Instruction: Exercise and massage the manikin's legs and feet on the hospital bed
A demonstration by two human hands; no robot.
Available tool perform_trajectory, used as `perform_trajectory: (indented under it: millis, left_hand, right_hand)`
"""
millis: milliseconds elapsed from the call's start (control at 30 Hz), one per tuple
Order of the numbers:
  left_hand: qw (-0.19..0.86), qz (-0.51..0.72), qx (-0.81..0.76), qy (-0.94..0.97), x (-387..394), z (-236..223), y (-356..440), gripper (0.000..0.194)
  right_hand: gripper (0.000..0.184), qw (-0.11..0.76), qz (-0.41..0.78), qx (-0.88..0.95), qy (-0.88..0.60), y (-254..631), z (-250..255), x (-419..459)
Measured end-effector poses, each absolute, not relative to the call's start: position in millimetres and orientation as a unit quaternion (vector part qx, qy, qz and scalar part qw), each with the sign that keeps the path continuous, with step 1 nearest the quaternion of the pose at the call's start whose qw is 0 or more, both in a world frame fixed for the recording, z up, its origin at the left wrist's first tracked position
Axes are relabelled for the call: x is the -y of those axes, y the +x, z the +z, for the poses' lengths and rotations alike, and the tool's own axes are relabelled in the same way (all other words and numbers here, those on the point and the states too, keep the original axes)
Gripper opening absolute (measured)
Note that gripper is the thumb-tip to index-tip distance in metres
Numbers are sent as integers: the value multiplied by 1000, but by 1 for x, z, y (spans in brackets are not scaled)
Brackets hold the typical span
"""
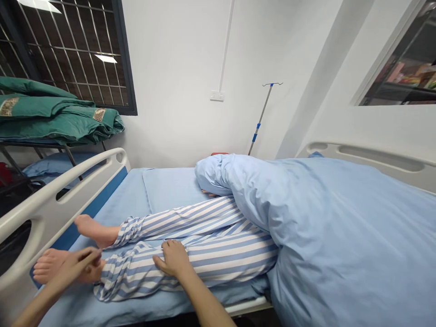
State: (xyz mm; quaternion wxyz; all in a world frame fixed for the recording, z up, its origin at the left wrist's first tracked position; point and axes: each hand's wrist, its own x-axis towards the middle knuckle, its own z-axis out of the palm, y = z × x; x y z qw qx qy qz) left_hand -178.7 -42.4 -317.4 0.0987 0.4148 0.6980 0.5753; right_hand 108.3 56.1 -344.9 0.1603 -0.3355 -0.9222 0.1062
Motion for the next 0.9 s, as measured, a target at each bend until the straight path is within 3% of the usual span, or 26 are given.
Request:
perform_trajectory:
  millis: [100,200,300,467,733,900]
  left_hand:
    - [120,527,-709,452,8,-322,-172,28]
    - [109,404,-720,553,-25,-334,-175,39]
    - [54,254,-727,636,-43,-355,-186,54]
    - [-61,91,-753,649,-28,-369,-206,52]
    - [-193,-14,-733,652,-2,-338,-243,37]
    - [-178,24,-744,643,-18,-339,-230,43]
  right_hand:
    - [37,161,100,916,-355,106,-351,-55]
    - [39,156,92,914,-363,104,-354,-57]
    - [41,155,89,911,-371,103,-355,-59]
    - [41,150,94,907,-382,101,-354,-60]
    - [38,163,91,903,-387,101,-356,-60]
    - [35,177,96,897,-394,100,-360,-60]
